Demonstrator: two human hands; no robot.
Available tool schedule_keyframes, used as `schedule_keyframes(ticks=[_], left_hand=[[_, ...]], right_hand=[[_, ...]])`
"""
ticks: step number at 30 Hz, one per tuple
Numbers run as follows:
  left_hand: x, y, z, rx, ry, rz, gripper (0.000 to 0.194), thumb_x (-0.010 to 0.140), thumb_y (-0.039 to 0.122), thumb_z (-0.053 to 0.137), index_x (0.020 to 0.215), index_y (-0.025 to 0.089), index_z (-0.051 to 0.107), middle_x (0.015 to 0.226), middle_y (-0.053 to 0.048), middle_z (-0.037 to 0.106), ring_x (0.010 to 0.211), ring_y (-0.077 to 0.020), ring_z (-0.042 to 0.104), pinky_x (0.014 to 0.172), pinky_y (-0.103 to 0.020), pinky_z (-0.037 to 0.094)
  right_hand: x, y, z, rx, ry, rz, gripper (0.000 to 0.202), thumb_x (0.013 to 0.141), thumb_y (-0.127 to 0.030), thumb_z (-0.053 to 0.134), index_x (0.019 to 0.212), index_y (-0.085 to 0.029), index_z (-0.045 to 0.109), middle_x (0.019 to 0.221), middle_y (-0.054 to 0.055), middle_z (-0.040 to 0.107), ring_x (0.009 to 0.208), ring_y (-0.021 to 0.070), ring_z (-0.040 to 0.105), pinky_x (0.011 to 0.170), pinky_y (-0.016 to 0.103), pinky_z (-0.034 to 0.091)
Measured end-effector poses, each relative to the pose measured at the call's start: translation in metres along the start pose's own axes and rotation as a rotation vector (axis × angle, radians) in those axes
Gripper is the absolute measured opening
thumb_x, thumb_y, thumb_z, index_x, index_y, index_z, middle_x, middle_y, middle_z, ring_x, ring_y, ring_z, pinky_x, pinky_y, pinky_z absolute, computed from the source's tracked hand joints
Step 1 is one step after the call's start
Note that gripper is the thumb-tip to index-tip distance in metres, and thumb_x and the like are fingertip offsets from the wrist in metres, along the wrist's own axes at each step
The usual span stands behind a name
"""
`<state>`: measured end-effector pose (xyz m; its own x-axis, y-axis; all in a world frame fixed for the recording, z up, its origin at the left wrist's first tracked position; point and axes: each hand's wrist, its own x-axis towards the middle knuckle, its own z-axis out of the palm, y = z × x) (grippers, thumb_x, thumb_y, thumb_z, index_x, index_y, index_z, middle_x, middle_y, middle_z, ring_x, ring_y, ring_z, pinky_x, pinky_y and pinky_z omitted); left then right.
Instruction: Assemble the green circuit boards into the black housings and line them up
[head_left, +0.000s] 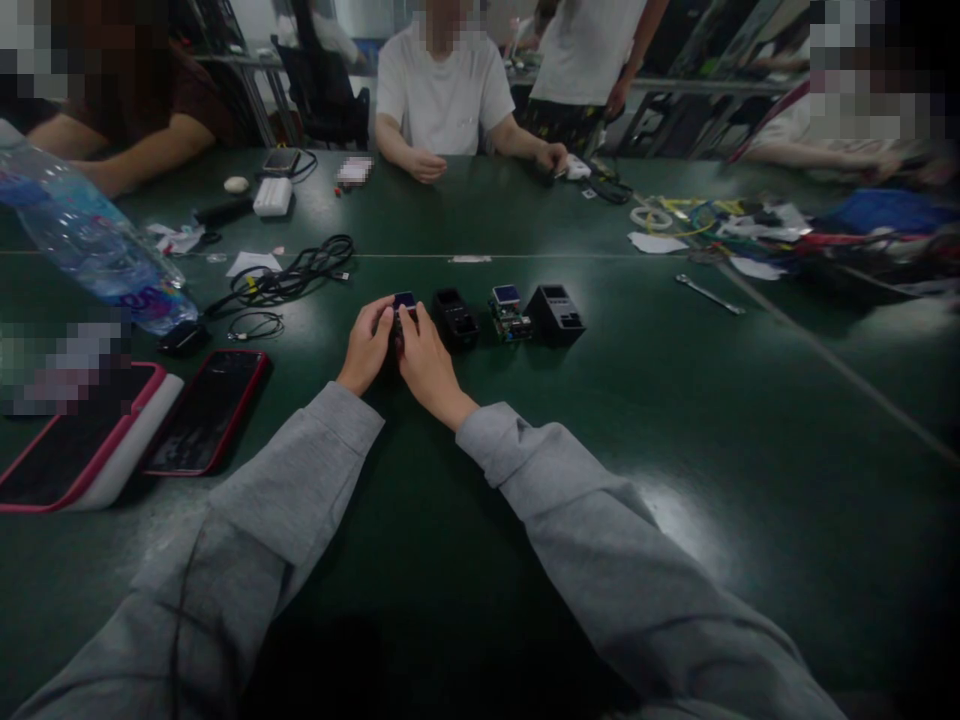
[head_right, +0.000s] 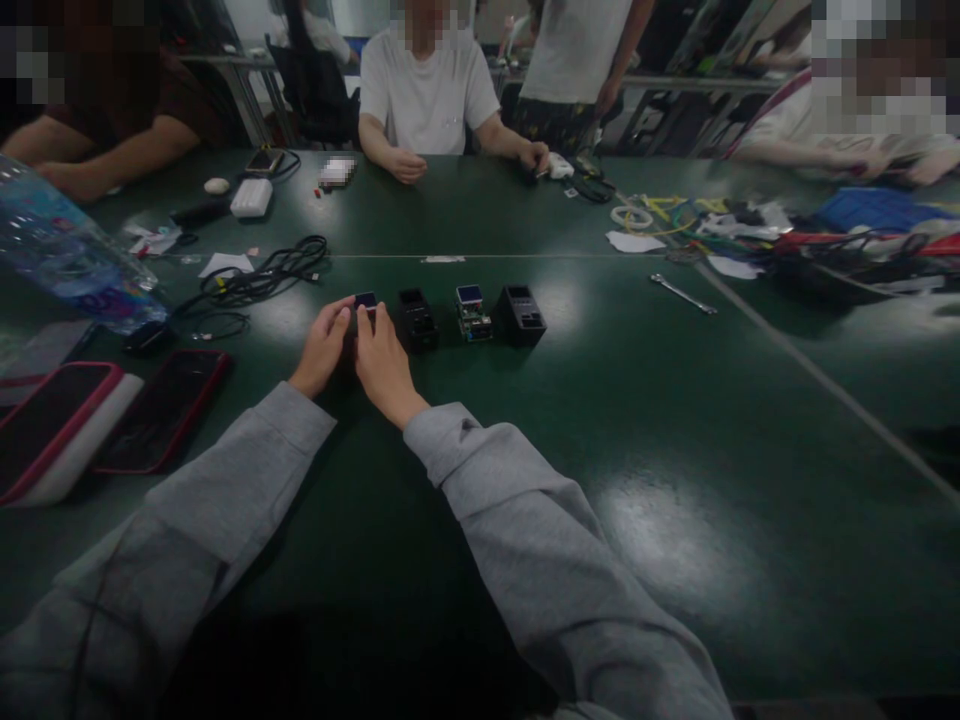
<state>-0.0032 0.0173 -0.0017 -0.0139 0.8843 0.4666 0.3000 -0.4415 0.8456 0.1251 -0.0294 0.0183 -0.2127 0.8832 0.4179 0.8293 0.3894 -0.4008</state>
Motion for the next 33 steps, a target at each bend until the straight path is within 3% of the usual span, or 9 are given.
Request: schedule_keyframes(ticks=[7, 11, 14, 18, 22, 27, 33], left_hand=[[-0.001, -0.001, 0.001, 0.044, 0.013, 0.037, 0.043, 0.096, 0.052, 0.048, 0.122, 0.021, 0.062, 0.131, -0.012, 0.060, 0.126, -0.0229, 0.055, 0.112, -0.043, 0.039], [-0.005, 0.010, -0.001, 0.170, 0.013, 0.124, 0.044, 0.098, 0.053, 0.045, 0.124, 0.021, 0.061, 0.137, -0.013, 0.057, 0.133, -0.0231, 0.049, 0.116, -0.045, 0.032], [-0.009, 0.020, -0.001, 0.246, -0.009, 0.165, 0.044, 0.098, 0.053, 0.045, 0.126, 0.022, 0.059, 0.139, -0.012, 0.056, 0.134, -0.0229, 0.048, 0.116, -0.046, 0.032], [-0.013, 0.030, 0.000, 0.324, -0.088, 0.217, 0.046, 0.097, 0.052, 0.049, 0.129, 0.021, 0.057, 0.143, -0.013, 0.053, 0.137, -0.0244, 0.044, 0.117, -0.047, 0.031], [-0.015, 0.033, 0.003, 0.396, -0.176, 0.283, 0.043, 0.096, 0.048, 0.052, 0.129, 0.022, 0.057, 0.144, -0.011, 0.053, 0.138, -0.0264, 0.043, 0.117, -0.051, 0.030], [-0.018, 0.033, 0.005, 0.501, -0.310, 0.384, 0.035, 0.092, 0.037, 0.061, 0.123, 0.022, 0.062, 0.143, -0.012, 0.054, 0.140, -0.0295, 0.041, 0.116, -0.055, 0.031], [-0.021, 0.036, 0.006, 0.658, -0.405, 0.482, 0.024, 0.089, 0.018, 0.059, 0.112, 0.023, 0.065, 0.136, -0.009, 0.059, 0.135, -0.0298, 0.048, 0.115, -0.059, 0.032]], right_hand=[[-0.007, -0.005, -0.003, -0.027, -0.034, -0.067, 0.053, 0.100, -0.021, 0.042, 0.149, -0.004, 0.035, 0.152, 0.026, 0.033, 0.140, 0.0333, 0.037, 0.112, 0.047, 0.041], [-0.011, 0.000, -0.023, -0.025, 0.044, -0.115, 0.043, 0.102, -0.024, 0.037, 0.142, -0.009, 0.045, 0.149, 0.021, 0.037, 0.141, 0.0304, 0.035, 0.114, 0.048, 0.038], [-0.014, 0.017, -0.041, -0.055, 0.096, -0.134, 0.040, 0.103, -0.026, 0.036, 0.139, -0.016, 0.048, 0.151, 0.017, 0.034, 0.143, 0.0308, 0.029, 0.114, 0.054, 0.035], [-0.019, 0.050, -0.050, -0.097, 0.082, -0.128, 0.043, 0.101, -0.027, 0.040, 0.142, -0.015, 0.044, 0.155, 0.018, 0.029, 0.145, 0.0321, 0.026, 0.114, 0.056, 0.033], [-0.024, 0.068, -0.046, -0.142, 0.022, -0.082, 0.047, 0.102, -0.029, 0.039, 0.145, -0.010, 0.042, 0.154, 0.022, 0.032, 0.140, 0.0330, 0.035, 0.113, 0.055, 0.033], [-0.027, 0.065, -0.044, -0.174, 0.004, -0.085, 0.047, 0.103, -0.027, 0.038, 0.146, -0.008, 0.041, 0.153, 0.024, 0.033, 0.132, 0.0343, 0.045, 0.106, 0.050, 0.042], [-0.028, 0.058, -0.047, -0.178, -0.005, -0.075, 0.048, 0.103, -0.030, 0.038, 0.147, -0.011, 0.040, 0.150, 0.024, 0.036, 0.134, 0.0368, 0.042, 0.103, 0.053, 0.043]])
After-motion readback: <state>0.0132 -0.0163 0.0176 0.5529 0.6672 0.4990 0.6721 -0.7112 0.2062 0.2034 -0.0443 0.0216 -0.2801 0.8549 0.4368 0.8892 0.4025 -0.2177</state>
